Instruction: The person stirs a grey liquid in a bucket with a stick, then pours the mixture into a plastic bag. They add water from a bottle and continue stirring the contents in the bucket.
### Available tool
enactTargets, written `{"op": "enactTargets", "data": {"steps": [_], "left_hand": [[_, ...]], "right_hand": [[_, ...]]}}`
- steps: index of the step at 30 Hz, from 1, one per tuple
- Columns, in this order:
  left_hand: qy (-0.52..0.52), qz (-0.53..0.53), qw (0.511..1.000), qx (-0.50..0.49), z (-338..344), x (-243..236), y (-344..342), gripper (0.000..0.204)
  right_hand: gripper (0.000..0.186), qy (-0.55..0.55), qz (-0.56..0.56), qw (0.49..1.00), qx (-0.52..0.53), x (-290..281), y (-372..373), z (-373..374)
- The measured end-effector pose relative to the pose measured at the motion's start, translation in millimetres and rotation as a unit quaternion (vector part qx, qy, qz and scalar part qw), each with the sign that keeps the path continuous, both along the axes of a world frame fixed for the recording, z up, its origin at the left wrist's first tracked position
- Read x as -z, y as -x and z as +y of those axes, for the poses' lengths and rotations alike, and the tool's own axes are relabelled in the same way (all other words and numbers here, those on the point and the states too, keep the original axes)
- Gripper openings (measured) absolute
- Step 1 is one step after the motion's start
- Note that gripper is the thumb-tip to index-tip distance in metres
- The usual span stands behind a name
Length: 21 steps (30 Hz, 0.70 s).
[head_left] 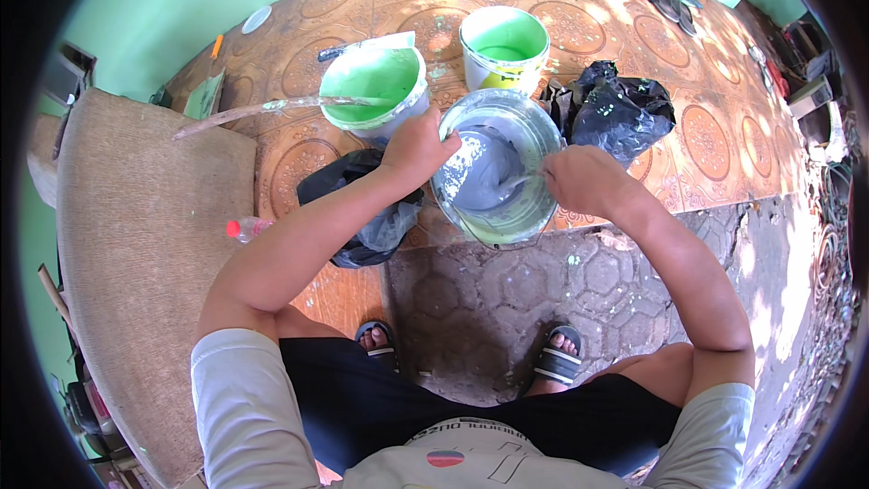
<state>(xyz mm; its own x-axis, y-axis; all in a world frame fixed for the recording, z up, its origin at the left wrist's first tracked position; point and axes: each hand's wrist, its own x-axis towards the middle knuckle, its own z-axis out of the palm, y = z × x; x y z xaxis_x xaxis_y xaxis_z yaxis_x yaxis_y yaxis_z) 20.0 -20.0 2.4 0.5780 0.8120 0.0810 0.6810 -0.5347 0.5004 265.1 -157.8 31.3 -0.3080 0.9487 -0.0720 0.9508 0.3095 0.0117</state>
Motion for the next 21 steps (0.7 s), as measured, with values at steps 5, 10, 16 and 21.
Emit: {"op": "enactTargets", "data": {"steps": [5,10,16,21], "left_hand": [[-0.005,-0.004,1.000,0.000,1,1,0,0.037],[-0.044,-0.048,0.998,-0.005,5,12,3,0.039],[-0.037,-0.040,0.999,-0.003,4,11,1,0.039],[-0.013,-0.022,1.000,0.005,3,4,0,0.038]], "right_hand": [[0.018,-0.007,-0.004,0.999,0.051,3,1,4],[0.022,0.054,0.059,0.995,0.055,-10,8,4],[0.023,0.084,0.094,0.991,0.049,-14,5,1],[0.022,0.062,0.065,0.994,0.066,-7,7,3]]}}
